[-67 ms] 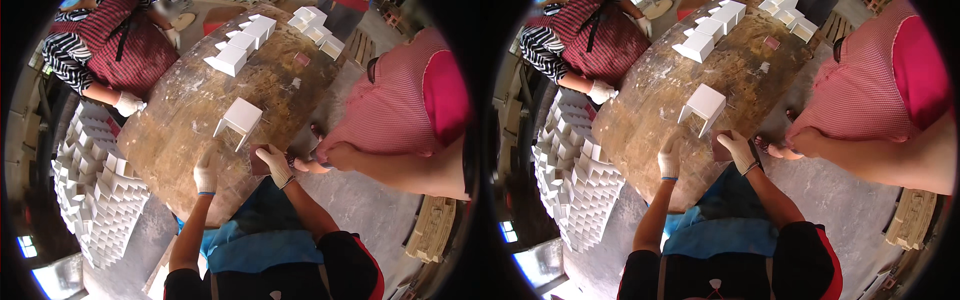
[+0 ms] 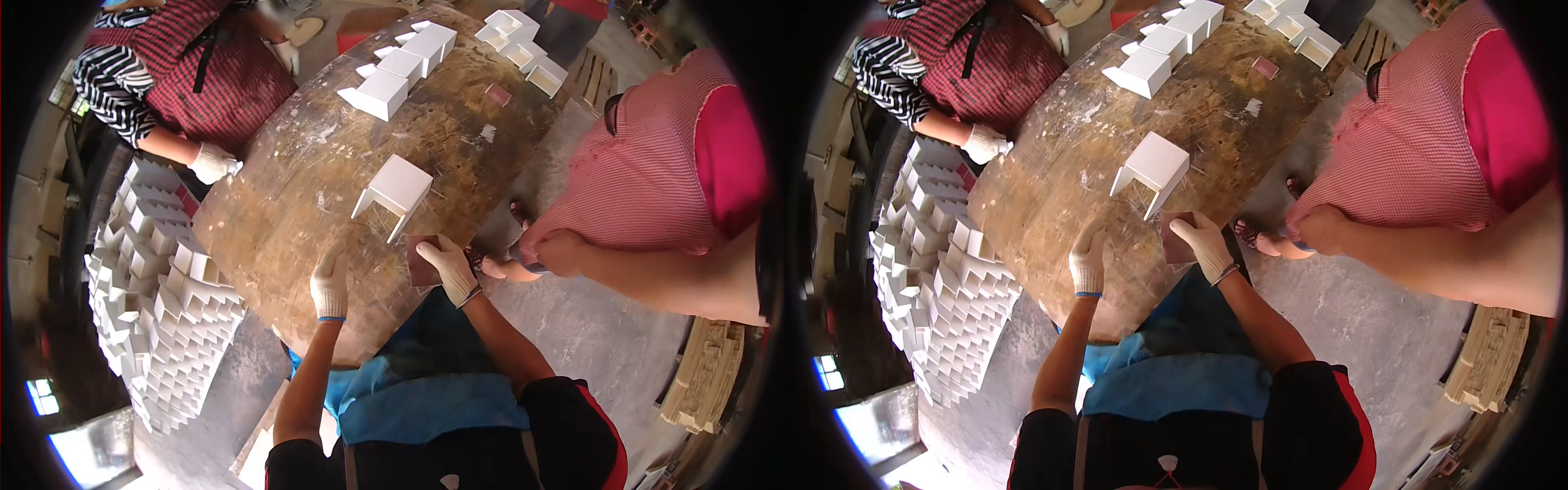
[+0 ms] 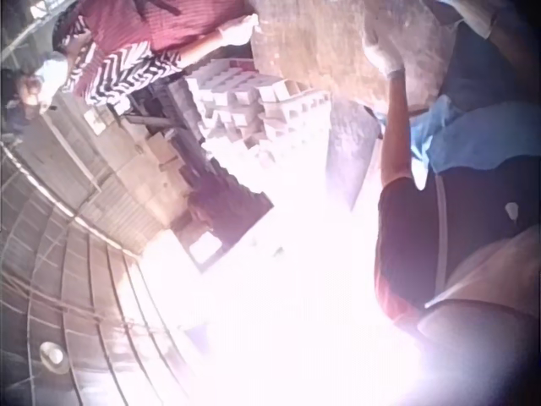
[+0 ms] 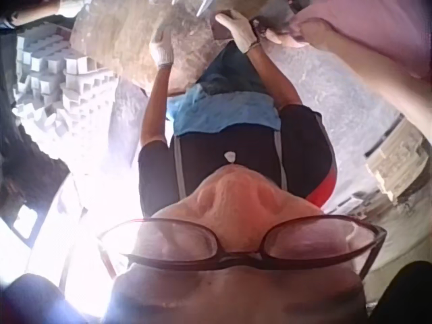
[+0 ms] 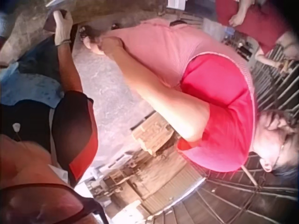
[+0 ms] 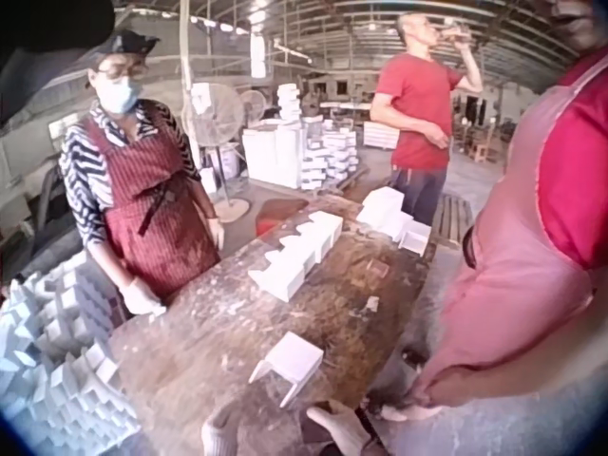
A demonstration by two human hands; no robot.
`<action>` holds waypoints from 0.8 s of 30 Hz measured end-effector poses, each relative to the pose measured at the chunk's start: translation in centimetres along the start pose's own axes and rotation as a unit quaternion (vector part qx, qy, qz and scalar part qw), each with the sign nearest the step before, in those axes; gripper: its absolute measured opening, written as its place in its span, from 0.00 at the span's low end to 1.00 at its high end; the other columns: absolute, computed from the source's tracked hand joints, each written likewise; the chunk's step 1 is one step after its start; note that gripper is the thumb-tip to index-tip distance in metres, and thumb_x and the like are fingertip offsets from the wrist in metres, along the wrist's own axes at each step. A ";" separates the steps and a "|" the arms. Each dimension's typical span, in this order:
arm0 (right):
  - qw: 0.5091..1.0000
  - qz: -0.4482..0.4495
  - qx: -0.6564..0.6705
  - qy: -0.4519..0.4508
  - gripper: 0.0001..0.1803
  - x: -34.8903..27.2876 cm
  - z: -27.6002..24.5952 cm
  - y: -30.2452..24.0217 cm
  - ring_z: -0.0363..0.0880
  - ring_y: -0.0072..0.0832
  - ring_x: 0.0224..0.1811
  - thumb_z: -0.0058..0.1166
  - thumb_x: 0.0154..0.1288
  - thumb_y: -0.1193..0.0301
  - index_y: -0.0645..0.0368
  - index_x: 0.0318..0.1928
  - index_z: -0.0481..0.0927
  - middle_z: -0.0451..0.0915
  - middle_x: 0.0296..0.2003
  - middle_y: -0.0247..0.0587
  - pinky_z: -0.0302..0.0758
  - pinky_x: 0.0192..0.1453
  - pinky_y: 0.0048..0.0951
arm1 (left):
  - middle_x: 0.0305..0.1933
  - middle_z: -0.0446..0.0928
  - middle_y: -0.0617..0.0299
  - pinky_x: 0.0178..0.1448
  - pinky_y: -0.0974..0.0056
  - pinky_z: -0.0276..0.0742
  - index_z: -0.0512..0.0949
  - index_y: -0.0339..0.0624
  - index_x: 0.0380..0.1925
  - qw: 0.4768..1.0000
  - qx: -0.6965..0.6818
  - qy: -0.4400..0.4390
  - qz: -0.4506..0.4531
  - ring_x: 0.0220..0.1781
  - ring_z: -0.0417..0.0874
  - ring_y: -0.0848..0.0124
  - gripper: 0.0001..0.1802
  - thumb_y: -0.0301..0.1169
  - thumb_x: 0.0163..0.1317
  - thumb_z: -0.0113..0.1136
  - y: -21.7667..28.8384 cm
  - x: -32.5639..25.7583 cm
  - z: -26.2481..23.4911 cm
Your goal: Sand the edges and surfaces of white L-shaped furniture components using sandpaper.
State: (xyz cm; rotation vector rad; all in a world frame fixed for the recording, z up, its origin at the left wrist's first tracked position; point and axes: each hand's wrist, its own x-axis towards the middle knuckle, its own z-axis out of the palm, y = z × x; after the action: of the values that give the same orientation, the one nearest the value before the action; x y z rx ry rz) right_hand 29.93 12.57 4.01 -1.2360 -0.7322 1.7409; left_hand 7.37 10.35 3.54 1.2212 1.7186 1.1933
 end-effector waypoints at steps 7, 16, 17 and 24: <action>0.994 -0.050 -0.093 0.007 0.12 0.3 0.6 1.6 0.73 0.14 0.32 0.57 0.62 0.68 0.61 0.43 0.78 0.77 0.35 0.28 0.71 0.36 0.18 | 0.53 0.78 0.51 0.56 0.65 0.73 0.73 0.44 0.58 0.974 0.155 -0.099 0.130 0.53 0.80 0.64 0.29 0.34 0.54 0.65 3.8 0.1 3.3; 0.999 -0.042 0.020 0.013 0.14 0.8 0.6 2.2 0.76 0.15 0.40 0.54 0.65 0.71 0.63 0.50 0.78 0.80 0.41 0.30 0.73 0.45 0.17 | 0.37 0.81 0.57 0.43 0.67 0.76 0.79 0.36 0.45 0.989 -0.105 -0.102 -0.036 0.35 0.80 0.71 0.20 0.41 0.61 0.59 4.4 4.1 5.6; 0.998 -0.053 0.024 0.001 0.15 0.8 0.1 2.0 0.76 0.15 0.40 0.54 0.65 0.71 0.63 0.50 0.78 0.79 0.41 0.29 0.73 0.45 0.17 | 0.38 0.81 0.56 0.41 0.67 0.77 0.79 0.34 0.44 0.958 -0.256 -0.105 -0.078 0.35 0.80 0.73 0.20 0.41 0.63 0.58 5.1 4.3 4.8; 0.999 -0.042 -0.004 -0.009 0.16 0.4 0.4 1.2 0.76 0.14 0.41 0.54 0.65 0.70 0.64 0.51 0.78 0.79 0.41 0.29 0.72 0.46 0.17 | 0.44 0.79 0.58 0.41 0.65 0.83 0.73 0.39 0.50 0.765 -0.594 -0.175 -0.179 0.41 0.83 0.67 0.19 0.40 0.67 0.54 3.2 2.9 0.0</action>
State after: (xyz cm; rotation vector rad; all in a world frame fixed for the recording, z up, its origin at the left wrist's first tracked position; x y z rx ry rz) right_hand 29.13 12.35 3.02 -1.1795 -0.7902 1.6828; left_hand 7.40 13.54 6.48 0.2484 0.5627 1.3148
